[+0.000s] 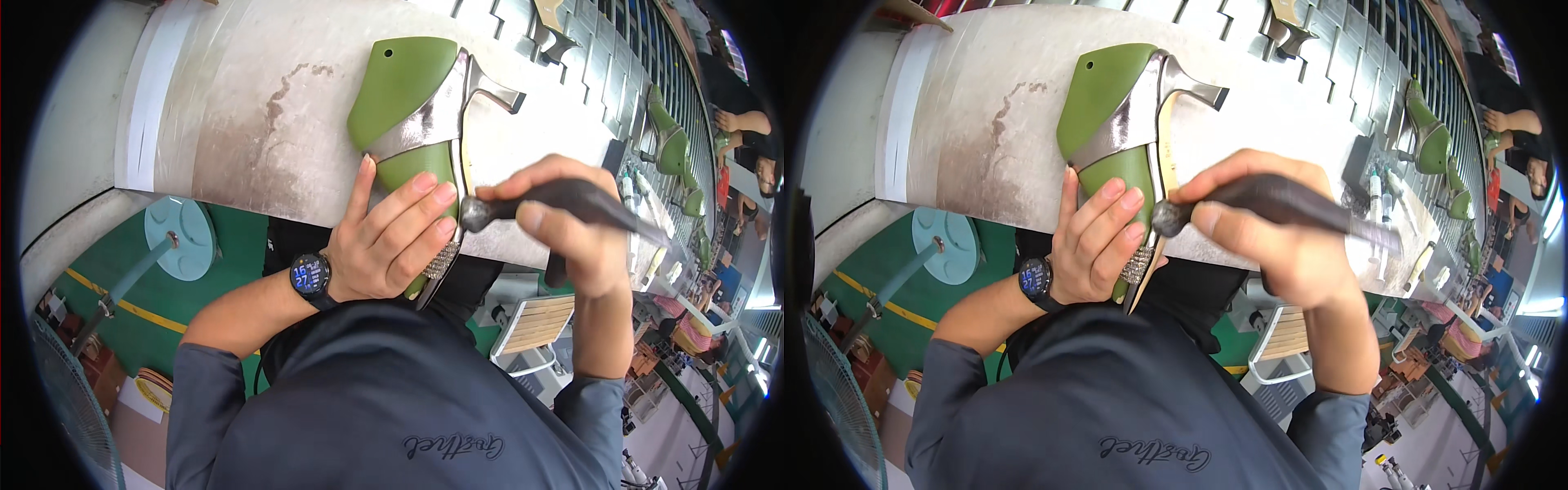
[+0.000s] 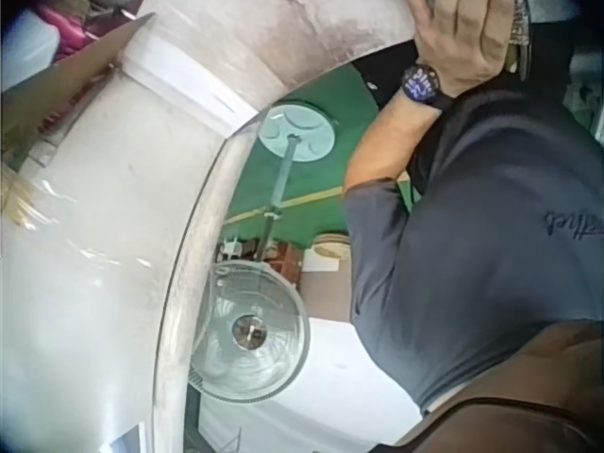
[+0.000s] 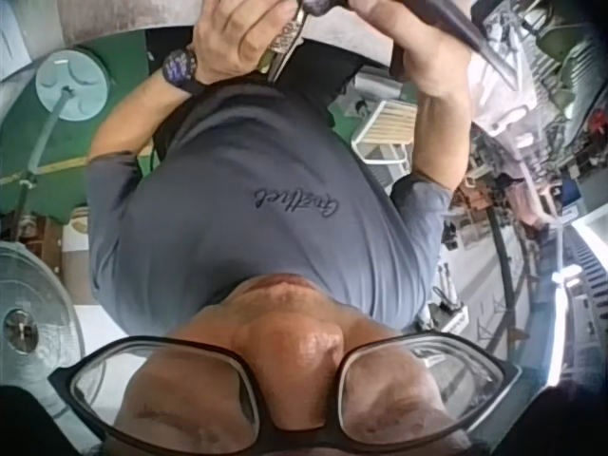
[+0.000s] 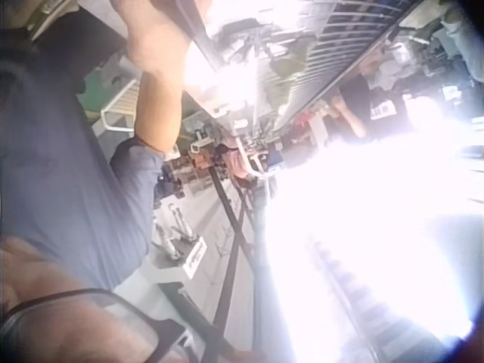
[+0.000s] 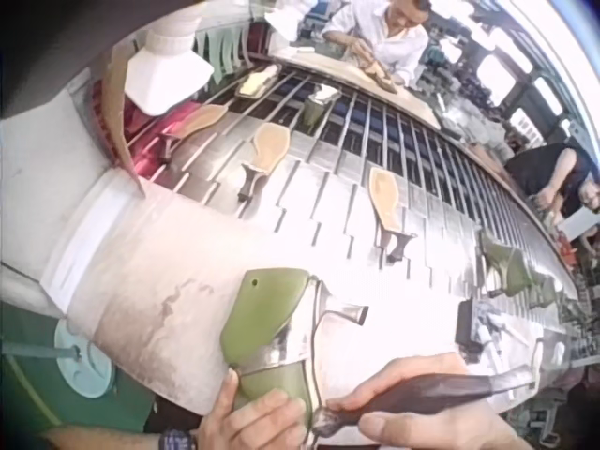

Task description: The person assembles high-heeled shoes by pressing soles onto shoe lasts by hand, then securing them by tapping along the edges with a hammer.

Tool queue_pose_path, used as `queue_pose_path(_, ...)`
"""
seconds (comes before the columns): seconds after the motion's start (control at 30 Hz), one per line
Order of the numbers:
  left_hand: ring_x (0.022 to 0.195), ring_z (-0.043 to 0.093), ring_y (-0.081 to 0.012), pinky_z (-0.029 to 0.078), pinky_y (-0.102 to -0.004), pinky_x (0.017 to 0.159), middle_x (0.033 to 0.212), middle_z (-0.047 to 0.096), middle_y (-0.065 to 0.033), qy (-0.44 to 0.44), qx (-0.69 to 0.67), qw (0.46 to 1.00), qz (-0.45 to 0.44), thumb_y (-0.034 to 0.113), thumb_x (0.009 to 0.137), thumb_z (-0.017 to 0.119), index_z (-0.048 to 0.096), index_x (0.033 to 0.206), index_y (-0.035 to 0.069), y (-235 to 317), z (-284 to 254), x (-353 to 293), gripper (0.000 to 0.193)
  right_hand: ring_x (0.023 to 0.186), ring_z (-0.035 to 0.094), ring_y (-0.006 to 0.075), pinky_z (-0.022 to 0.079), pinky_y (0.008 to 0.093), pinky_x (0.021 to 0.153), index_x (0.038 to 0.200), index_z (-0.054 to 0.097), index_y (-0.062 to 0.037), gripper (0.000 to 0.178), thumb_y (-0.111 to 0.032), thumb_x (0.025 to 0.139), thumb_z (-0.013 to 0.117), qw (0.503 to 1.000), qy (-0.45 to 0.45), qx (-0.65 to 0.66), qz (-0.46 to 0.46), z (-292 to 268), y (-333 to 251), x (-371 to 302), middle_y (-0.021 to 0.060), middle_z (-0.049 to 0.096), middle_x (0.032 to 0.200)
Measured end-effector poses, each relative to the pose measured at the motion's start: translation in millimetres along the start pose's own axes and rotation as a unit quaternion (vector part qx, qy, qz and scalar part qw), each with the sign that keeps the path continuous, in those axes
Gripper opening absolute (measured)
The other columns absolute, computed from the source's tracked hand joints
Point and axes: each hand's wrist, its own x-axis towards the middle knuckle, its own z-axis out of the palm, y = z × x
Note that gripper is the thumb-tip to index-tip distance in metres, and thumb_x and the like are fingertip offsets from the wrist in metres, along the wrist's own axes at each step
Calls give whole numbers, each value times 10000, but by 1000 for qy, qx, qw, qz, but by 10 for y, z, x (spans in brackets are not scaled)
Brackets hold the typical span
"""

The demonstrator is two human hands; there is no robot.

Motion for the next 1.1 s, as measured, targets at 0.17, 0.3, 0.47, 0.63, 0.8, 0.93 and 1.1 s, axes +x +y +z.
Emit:
queue_pose_path(0.17, 1368, 586, -294, 307, -687, 1231, 1444, 619, -124, 6, -22, 999, -45, 130, 1021, 630, 522, 1372, 95, 34, -42, 30, 369, 980, 787, 292, 621, 350, 862, 1070, 738, 32, 244, -3, 832, 776, 979, 35, -133, -151, 346, 87, -416, 190, 781, 1031)
queue_pose_path(0.3, 1361, 594, -320, 314, -683, 1228, 1450, 614, -149, 15, -31, 999, -36, 120, 1019, 614, 531, 1360, 79, 41, -12, 44, 353, 937, 780, 323, 641, 378, 818, 1043, 719, 41, 352, -1, 714, 839, 942, 49, -201, -266, 688, 305, -697, 188, 764, 996)
queue_pose_path(0.47, 1351, 581, -433, 328, -679, 1209, 1454, 577, -262, 6, 19, 999, 29, 380, 971, 759, 467, 1435, 14, -82, -15, -18, 659, 1034, 778, 314, 619, 363, 909, 1102, 726, 52, 316, -14, 809, 825, 978, 12, -123, -170, 631, 264, -809, 210, 774, 1082)
queue_pose_path(0.63, 1377, 572, -406, 307, -672, 1226, 1467, 583, -237, 30, -10, 999, 9, 257, 993, 695, 500, 1416, 19, -6, 32, 23, 524, 1074, 733, 329, 563, 405, 987, 1147, 671, 74, 445, -303, 914, 702, 903, 349, 16, -248, 713, 122, -1033, 289, 731, 1165)
queue_pose_path(0.8, 1378, 579, -382, 300, -666, 1234, 1474, 590, -211, 47, -24, 998, -21, 140, 1018, 620, 539, 1393, 17, 88, 79, 49, 403, 984, 740, 178, 563, 301, 907, 1140, 722, 62, 214, -20, 942, 714, 960, 207, 10, -187, 626, 463, -602, 148, 790, 1097)
queue_pose_path(0.93, 1395, 544, -454, 288, -674, 1229, 1488, 546, -279, 11, -2, 1000, 14, 439, 963, 754, 437, 1492, -29, 100, 196, 141, 774, 924, 722, 132, 556, 273, 861, 1110, 747, 43, 191, -44, 941, 736, 962, 226, -32, -149, 297, 322, -319, 117, 791, 1031)
queue_pose_path(1.1, 1415, 524, -452, 276, -676, 1236, 1501, 535, -278, 15, -9, 1000, 19, 444, 962, 752, 416, 1513, -18, 175, 309, 117, 794, 994, 736, 230, 577, 331, 908, 1152, 704, 89, 271, -107, 978, 636, 903, 332, 17, -271, 84, 185, -726, 195, 754, 1149)
